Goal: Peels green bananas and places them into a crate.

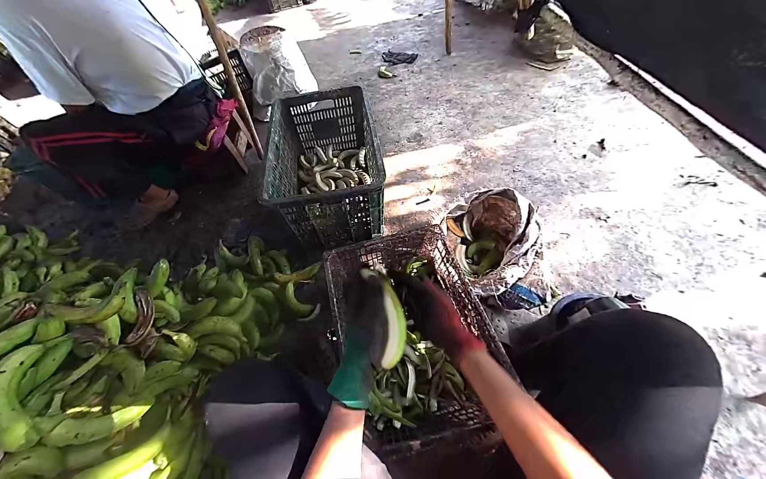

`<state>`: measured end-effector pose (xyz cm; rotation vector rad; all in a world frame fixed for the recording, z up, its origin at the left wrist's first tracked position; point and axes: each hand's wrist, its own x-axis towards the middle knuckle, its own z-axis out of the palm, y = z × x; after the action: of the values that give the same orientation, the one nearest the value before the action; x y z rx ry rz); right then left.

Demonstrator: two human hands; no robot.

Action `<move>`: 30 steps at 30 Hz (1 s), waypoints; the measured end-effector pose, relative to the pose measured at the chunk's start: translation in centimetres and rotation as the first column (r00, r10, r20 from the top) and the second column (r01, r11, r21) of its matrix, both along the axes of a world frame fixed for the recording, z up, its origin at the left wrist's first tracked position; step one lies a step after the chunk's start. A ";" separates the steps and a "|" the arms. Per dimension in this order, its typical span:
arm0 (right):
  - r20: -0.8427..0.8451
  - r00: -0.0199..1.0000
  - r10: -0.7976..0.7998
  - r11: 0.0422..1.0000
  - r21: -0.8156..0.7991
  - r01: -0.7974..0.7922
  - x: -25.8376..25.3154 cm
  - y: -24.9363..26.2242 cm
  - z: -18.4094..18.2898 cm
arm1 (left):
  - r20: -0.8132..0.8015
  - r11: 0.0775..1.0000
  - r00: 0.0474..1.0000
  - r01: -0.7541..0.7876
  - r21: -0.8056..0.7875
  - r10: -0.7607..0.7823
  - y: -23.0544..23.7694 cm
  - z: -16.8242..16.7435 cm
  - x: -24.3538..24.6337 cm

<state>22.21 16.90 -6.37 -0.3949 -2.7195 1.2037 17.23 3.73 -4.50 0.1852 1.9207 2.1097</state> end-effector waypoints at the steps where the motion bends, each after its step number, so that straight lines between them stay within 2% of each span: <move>1: 0.031 0.998 0.063 0.996 -0.064 -0.061 -1.3 1.9 0.0 | -0.006 0.984 0.987 0.160 0.079 -0.160 -0.2 0.2 0.3; 2: 0.019 0.996 0.084 0.992 -0.098 -0.082 -2.0 3.1 0.0 | 0.006 0.965 0.976 0.212 0.152 -0.216 -0.3 0.1 0.3; 3: 0.005 0.998 0.057 0.993 -0.101 -0.056 -2.1 3.5 0.2 | 0.037 0.962 0.985 0.154 0.227 -0.166 -0.4 -0.4 0.0; 5: -0.076 0.996 -0.051 0.999 -0.021 0.049 -0.6 1.8 0.5 | 0.131 0.938 0.985 -0.148 0.315 0.112 -0.1 -1.0 -1.3; 7: -0.226 0.971 -0.079 0.987 0.121 0.109 2.8 -2.2 -0.4 | 0.202 0.875 0.890 -0.445 0.191 0.409 -0.1 -0.8 -2.6; 8: -0.328 0.942 -0.065 0.966 0.218 0.143 4.1 -3.9 -1.2 | 0.172 0.869 0.864 -0.489 0.074 0.472 -0.3 -0.7 -3.2; 9: -0.384 0.922 -0.050 0.937 0.302 0.177 4.7 -4.7 -1.9 | 0.132 0.885 0.876 -0.464 -0.030 0.464 -0.5 -0.7 -3.5; 11: -0.293 0.956 -0.032 0.945 0.304 0.125 4.0 -4.3 -0.9 | 0.090 0.949 0.950 -0.287 -0.129 0.300 -0.8 -0.8 -2.7; 14: 0.082 0.996 0.030 0.982 0.185 -0.044 -0.1 -0.6 2.5 | 0.104 0.999 0.994 -0.021 -0.041 0.025 -1.2 -0.1 -1.0; 16: 0.184 0.978 0.094 0.993 0.049 -0.105 -2.1 2.0 2.1 | 0.054 0.990 0.991 0.124 -0.066 -0.120 -2.0 0.0 -0.7; 17: 0.177 0.980 0.093 0.996 -0.025 -0.090 -2.4 2.7 1.7 | 0.063 0.985 0.984 0.169 -0.035 -0.167 -2.4 0.0 -0.6; 18: 0.146 0.987 0.061 0.994 -0.095 -0.047 -2.2 2.8 1.4 | 0.085 0.985 0.982 0.168 0.027 -0.170 -2.6 0.1 -0.7; 20: 0.084 0.996 -0.027 0.993 -0.113 0.036 -0.7 1.4 1.6 | 0.176 0.983 0.983 0.013 0.183 -0.046 -2.4 0.5 -1.5; 22: -0.060 0.998 -0.028 0.999 0.024 0.030 2.6 -1.9 0.5 | 0.330 0.917 0.941 -0.196 0.348 0.076 -2.7 -0.3 -2.6; 23: -0.192 0.981 -0.001 0.994 0.109 0.023 4.2 -3.4 -0.3 | 0.370 0.882 0.926 -0.233 0.409 0.073 -2.8 -0.7 -3.1; 25: -0.395 0.918 0.039 0.962 0.263 0.072 5.0 -4.7 -1.7 | 0.377 0.883 0.926 -0.200 0.425 0.028 -2.8 -1.3 -3.3; 26: -0.387 0.921 0.042 0.962 0.266 0.067 4.5 -4.6 -1.6 | 0.382 0.904 0.924 -0.175 0.391 0.013 -2.5 -1.2 -2.9; 27: -0.289 0.957 0.036 0.976 0.216 0.028 3.7 -4.2 -1.0 | 0.400 0.924 0.916 -0.144 0.355 -0.011 -2.1 -0.9 -2.4; 29: -0.016 1.000 0.017 1.000 0.010 -0.017 0.7 -2.5 0.2 | 0.441 0.935 0.896 -0.116 0.334 -0.047 -1.6 -0.2 -1.5; 30: 0.020 1.000 0.014 0.997 -0.082 -0.013 -0.6 -1.6 0.1 | 0.439 0.908 0.892 -0.089 0.409 -0.111 -1.6 -0.3 -1.2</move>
<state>21.65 15.31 -6.32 -0.4018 -2.7012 1.3247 16.01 2.16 -4.75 -0.2020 1.1837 2.2796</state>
